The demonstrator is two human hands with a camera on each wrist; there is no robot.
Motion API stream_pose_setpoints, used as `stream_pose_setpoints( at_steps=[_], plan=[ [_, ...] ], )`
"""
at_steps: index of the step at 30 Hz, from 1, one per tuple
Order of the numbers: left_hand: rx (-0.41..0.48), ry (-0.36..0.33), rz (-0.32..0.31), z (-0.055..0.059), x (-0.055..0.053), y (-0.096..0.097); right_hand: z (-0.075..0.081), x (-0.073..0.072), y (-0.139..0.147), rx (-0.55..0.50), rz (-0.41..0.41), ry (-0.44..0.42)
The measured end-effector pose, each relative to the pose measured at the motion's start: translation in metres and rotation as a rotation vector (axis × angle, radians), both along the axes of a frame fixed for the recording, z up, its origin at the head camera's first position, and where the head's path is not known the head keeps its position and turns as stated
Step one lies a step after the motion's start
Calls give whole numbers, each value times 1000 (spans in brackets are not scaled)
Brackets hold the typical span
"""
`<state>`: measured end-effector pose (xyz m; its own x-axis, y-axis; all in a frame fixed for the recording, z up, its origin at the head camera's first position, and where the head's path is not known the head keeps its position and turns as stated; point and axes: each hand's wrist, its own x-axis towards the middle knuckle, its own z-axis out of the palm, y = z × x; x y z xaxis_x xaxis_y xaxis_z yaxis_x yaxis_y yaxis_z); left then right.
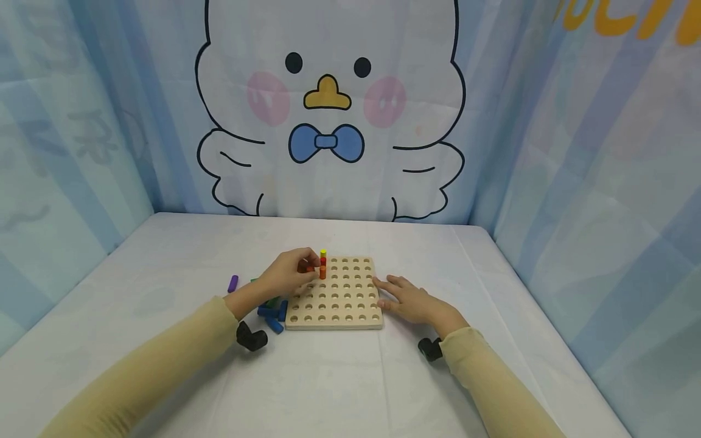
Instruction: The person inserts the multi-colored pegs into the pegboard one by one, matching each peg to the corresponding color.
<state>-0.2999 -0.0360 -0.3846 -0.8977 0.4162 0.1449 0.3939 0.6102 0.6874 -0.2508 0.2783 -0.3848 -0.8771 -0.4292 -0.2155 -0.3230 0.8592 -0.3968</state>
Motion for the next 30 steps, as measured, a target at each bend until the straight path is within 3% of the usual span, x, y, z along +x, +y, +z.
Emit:
stream_pose_setpoints(
  at_steps=[16, 22, 30],
  plan=[
    [-3, -37, 96, 14, -2, -35, -2, -3, 0, 5, -3, -9],
    [-97, -77, 126, 22, -5, -50, -1, -3, 0, -3, 2, -6],
    [-233, -133, 153, 18, -7, -68, -1, -3, 0, -9, -10, -18]
  ],
)
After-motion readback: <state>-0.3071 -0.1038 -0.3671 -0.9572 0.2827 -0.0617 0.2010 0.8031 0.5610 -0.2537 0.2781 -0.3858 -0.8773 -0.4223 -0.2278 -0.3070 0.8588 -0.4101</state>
